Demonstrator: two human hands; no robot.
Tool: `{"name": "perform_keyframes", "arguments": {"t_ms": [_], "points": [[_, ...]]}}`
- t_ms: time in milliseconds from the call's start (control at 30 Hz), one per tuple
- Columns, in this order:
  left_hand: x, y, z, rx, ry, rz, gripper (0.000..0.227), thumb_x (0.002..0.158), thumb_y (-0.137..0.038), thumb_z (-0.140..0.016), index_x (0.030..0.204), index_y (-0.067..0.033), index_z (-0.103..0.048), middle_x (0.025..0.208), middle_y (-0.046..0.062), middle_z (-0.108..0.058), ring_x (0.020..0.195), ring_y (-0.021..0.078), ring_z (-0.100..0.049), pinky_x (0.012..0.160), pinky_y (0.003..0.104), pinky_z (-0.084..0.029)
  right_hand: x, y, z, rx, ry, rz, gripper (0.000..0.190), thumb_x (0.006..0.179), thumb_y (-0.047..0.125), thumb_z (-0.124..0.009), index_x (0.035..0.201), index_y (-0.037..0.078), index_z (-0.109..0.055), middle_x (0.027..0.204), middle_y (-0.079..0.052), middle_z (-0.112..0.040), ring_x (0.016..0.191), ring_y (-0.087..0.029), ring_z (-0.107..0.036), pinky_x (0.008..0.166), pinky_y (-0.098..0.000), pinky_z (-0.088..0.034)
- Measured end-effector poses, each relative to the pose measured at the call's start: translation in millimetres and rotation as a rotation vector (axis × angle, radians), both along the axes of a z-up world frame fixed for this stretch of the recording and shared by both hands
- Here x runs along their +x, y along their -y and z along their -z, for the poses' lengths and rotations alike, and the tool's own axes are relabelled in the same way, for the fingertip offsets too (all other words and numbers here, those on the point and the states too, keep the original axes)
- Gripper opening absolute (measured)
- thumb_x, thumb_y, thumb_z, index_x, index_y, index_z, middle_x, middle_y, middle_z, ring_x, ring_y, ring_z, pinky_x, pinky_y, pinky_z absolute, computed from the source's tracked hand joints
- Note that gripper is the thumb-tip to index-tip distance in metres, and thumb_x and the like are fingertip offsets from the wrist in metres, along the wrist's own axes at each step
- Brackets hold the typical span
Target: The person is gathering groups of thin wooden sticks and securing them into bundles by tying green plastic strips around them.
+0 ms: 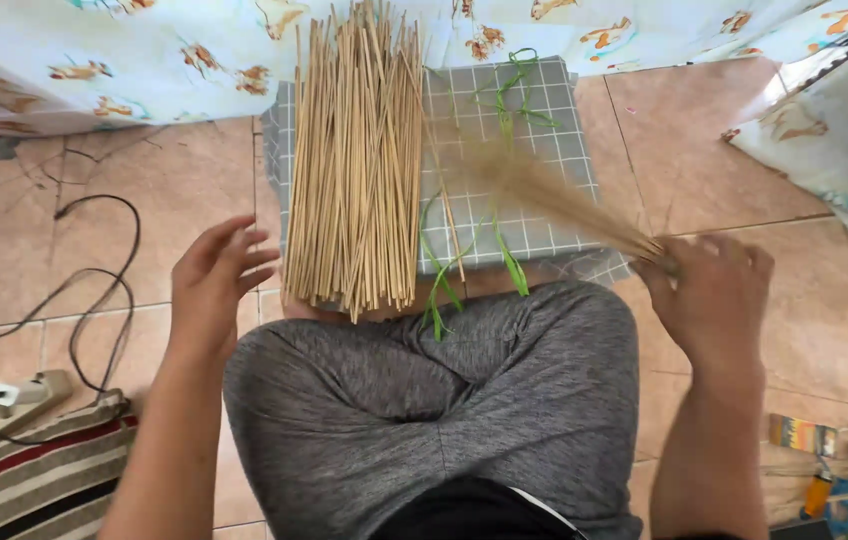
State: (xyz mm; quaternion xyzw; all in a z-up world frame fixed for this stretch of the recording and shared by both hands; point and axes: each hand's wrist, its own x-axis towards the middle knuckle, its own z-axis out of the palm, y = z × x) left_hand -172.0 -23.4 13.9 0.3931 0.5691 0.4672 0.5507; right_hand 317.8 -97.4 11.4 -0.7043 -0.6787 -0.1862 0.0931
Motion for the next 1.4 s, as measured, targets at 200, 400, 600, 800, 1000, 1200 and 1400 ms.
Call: {"name": "perform_keyframes", "arguments": {"t_ms": [200,400,600,800,1000,1200,1400], "points": [[6,48,54,0.265,-0.359,-0.155,0.026,0.098,0.002,-0.061,0.124,0.0029,-0.066,0.105,0.011,-0.069,0.091,0.0154,-0.064,0.085,0.026,-0.051,8,23,24,-0.286,-0.442,0.148,0.038,0.092,0.038,-0.073,0.084,0.001,-0.069,0.07,-0.012,-0.066,0.077,-0.03,-0.06,0.071,-0.0412,-0.049],[13,42,51,0.407,-0.443,-0.266,0.013,0.103,-0.004,-0.072,0.115,0.0003,-0.074,0.088,0.017,-0.071,0.08,0.0282,-0.072,0.081,0.043,-0.057,-20,-36,19,-0.349,-0.601,0.244,0.068,0.091,0.054,-0.068,0.13,-0.002,-0.068,0.086,-0.026,-0.074,0.098,-0.047,-0.07,0.083,-0.0557,-0.052],[8,41,57,0.416,-0.475,-0.246,0.012,0.105,-0.002,-0.07,0.116,0.0025,-0.073,0.089,0.02,-0.07,0.079,0.0297,-0.072,0.078,0.044,-0.057,-12,-114,50,-0.219,-0.678,0.226,0.068,0.097,0.051,-0.068,0.135,-0.004,-0.065,0.1,-0.022,-0.073,0.1,-0.042,-0.071,0.08,-0.0518,-0.055],[11,38,56,0.364,-0.424,-0.24,0.013,0.108,-0.001,-0.065,0.118,0.0047,-0.071,0.093,0.023,-0.068,0.082,0.0302,-0.07,0.085,0.046,-0.056,-27,-126,62,-0.271,-0.648,0.182,0.064,0.094,0.035,-0.068,0.143,-0.004,-0.059,0.105,-0.026,-0.068,0.109,-0.05,-0.065,0.094,-0.0603,-0.05],[14,33,56,0.33,-0.445,-0.207,0.013,0.108,-0.002,-0.065,0.118,0.0053,-0.07,0.092,0.024,-0.067,0.083,0.0319,-0.071,0.086,0.048,-0.056,-27,-128,74,-0.184,-0.547,0.125,0.039,0.1,0.021,-0.065,0.132,-0.003,-0.067,0.093,-0.019,-0.065,0.098,-0.044,-0.068,0.088,-0.0538,-0.053],[19,32,50,0.276,-0.455,-0.184,0.014,0.107,-0.005,-0.067,0.116,0.0046,-0.071,0.089,0.023,-0.067,0.087,0.0328,-0.07,0.088,0.049,-0.055,-31,-139,79,-0.175,-0.591,0.052,0.033,0.105,0.015,-0.058,0.13,-0.004,-0.068,0.096,-0.022,-0.066,0.098,-0.045,-0.069,0.088,-0.0547,-0.053],[18,32,52,0.277,-0.483,-0.173,0.012,0.108,-0.005,-0.067,0.116,0.0019,-0.072,0.086,0.019,-0.067,0.088,0.0278,-0.069,0.088,0.046,-0.055,-36,-137,71,-0.207,-0.595,0.034,0.033,0.105,0.023,-0.061,0.129,0.003,-0.07,0.098,-0.021,-0.067,0.1,-0.046,-0.068,0.088,-0.0575,-0.053]]}}
